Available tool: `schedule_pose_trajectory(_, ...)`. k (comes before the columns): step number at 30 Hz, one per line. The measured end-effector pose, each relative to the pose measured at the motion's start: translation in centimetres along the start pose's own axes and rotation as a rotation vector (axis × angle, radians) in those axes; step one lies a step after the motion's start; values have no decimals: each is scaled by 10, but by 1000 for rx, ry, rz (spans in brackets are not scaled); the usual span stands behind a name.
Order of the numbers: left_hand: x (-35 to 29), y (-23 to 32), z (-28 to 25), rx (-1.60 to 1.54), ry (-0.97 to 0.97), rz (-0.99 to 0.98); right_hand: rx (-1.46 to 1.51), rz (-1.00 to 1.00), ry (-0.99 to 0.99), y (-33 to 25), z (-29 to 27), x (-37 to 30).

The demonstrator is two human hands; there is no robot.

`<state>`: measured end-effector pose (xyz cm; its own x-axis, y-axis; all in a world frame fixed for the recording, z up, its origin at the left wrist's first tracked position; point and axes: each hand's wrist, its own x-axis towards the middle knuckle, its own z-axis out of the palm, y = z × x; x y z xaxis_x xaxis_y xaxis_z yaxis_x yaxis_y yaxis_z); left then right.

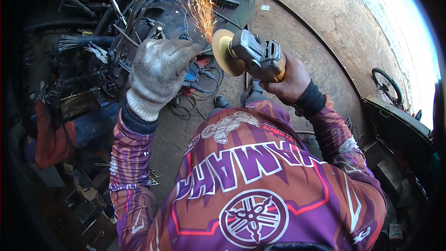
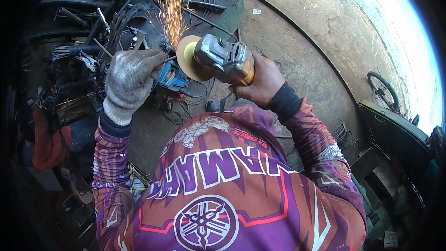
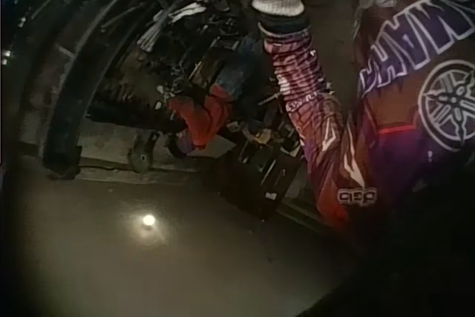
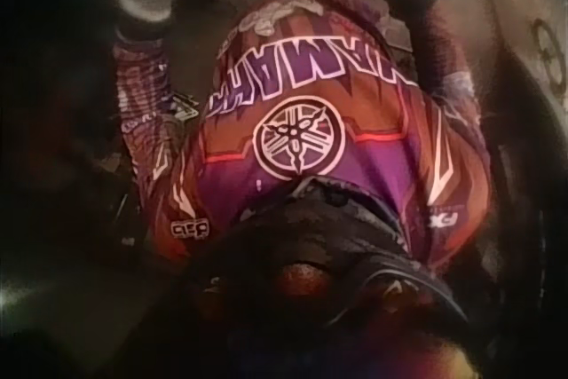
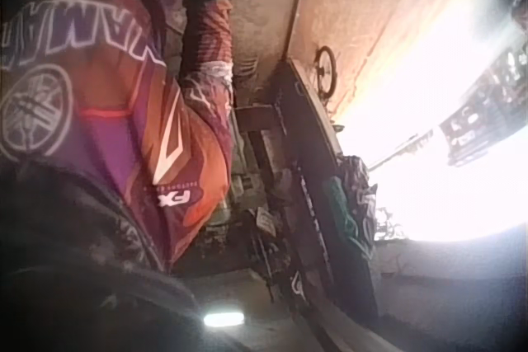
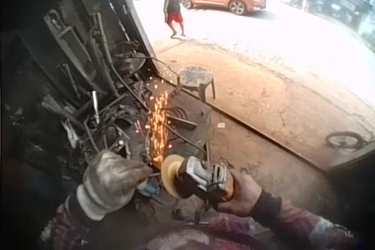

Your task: The person welds metal components with a welding torch, unclamps and adjusts a metal piece using locking pliers, and grinds a metal rod with an angle grinder.

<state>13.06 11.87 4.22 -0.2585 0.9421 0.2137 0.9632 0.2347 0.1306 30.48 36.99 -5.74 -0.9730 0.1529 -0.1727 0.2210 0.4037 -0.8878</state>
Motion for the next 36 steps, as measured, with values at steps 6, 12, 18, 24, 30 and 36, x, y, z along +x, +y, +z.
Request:
schedule_pose_trajectory(6,8,6,-6,16,16,10,1,-5,2,1,0,0)
schedule_pose_trajectory(12,7,5,-6,-12,24,18,-12,11,-8,1,0,0)
schedule_pose_trajectory(18,6,6,-5,-19,7,-6,31,-11,14,0,-3,-2)
schedule_pose_trajectory(24,5,6,-2,-11,23,-11,-17,-16,19,1,-4,-2)
schedule_pose_trajectory(30,5,5,-2,26,10,10,-21,-31,21,2,-4,-2)
schedule_pose_trajectory(36,4,5,-2,27,23,21,-5,-23,0,1,-4,-1)
